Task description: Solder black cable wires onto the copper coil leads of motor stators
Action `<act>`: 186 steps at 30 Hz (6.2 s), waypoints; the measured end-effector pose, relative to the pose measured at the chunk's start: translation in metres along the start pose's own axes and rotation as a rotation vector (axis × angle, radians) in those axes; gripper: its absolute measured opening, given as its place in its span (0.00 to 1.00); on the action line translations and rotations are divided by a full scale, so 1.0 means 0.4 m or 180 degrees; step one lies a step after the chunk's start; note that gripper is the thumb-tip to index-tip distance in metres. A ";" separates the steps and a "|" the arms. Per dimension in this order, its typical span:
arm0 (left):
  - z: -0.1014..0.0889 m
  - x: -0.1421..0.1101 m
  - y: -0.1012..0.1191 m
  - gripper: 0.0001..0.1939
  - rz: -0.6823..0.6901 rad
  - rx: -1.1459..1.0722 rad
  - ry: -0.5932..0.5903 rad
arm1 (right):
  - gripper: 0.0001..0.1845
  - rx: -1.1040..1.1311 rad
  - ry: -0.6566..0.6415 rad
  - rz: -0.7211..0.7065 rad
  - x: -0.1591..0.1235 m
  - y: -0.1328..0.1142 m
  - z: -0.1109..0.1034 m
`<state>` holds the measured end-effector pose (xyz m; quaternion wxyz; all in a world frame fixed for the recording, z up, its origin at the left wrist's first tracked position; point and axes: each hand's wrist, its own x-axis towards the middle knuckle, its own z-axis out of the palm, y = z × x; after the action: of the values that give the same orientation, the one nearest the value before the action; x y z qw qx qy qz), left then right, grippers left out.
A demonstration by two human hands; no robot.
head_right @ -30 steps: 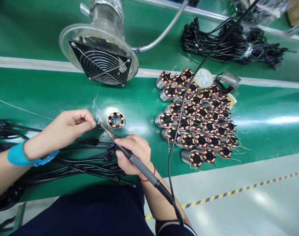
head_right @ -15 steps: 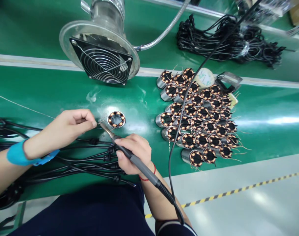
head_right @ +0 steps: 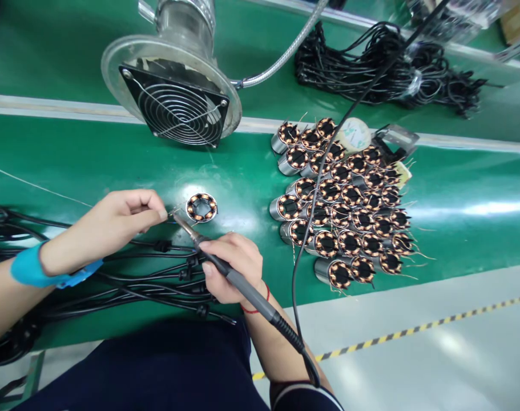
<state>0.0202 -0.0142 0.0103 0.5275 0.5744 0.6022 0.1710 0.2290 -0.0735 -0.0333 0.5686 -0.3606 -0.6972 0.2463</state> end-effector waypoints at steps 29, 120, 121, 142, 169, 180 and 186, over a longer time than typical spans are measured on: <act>-0.003 0.002 -0.006 0.07 0.0102 -0.0101 -0.0109 | 0.24 -0.0757 -0.0543 0.0698 0.078 0.013 0.065; 0.027 -0.007 -0.023 0.04 0.1453 0.0802 0.0726 | 0.11 -0.0212 0.0197 0.0425 -0.063 -0.020 0.014; 0.028 -0.007 -0.023 0.04 0.1446 0.0812 0.0729 | 0.11 -0.0212 0.0212 0.0425 -0.063 -0.020 0.013; 0.022 -0.011 -0.025 0.04 0.1497 0.0922 0.0662 | 0.21 -0.0800 -0.1566 0.0695 0.125 -0.030 -0.036; -0.024 0.014 -0.026 0.09 -0.0412 -0.1526 -0.0244 | 0.24 -0.1397 -0.1693 0.0048 0.092 0.074 0.050; -0.002 0.025 -0.034 0.10 -0.0525 -0.1180 -0.0516 | 0.26 -0.1248 -0.1707 0.0094 0.078 0.078 0.059; -0.015 0.025 -0.028 0.15 -0.0643 -0.1366 -0.0753 | 0.27 -0.1091 -0.1706 0.0108 0.085 0.077 0.042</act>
<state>0.0115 -0.0062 -0.0008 0.7183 0.4023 0.5406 0.1730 0.2165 -0.0267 -0.0397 0.2913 -0.3850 -0.8474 0.2209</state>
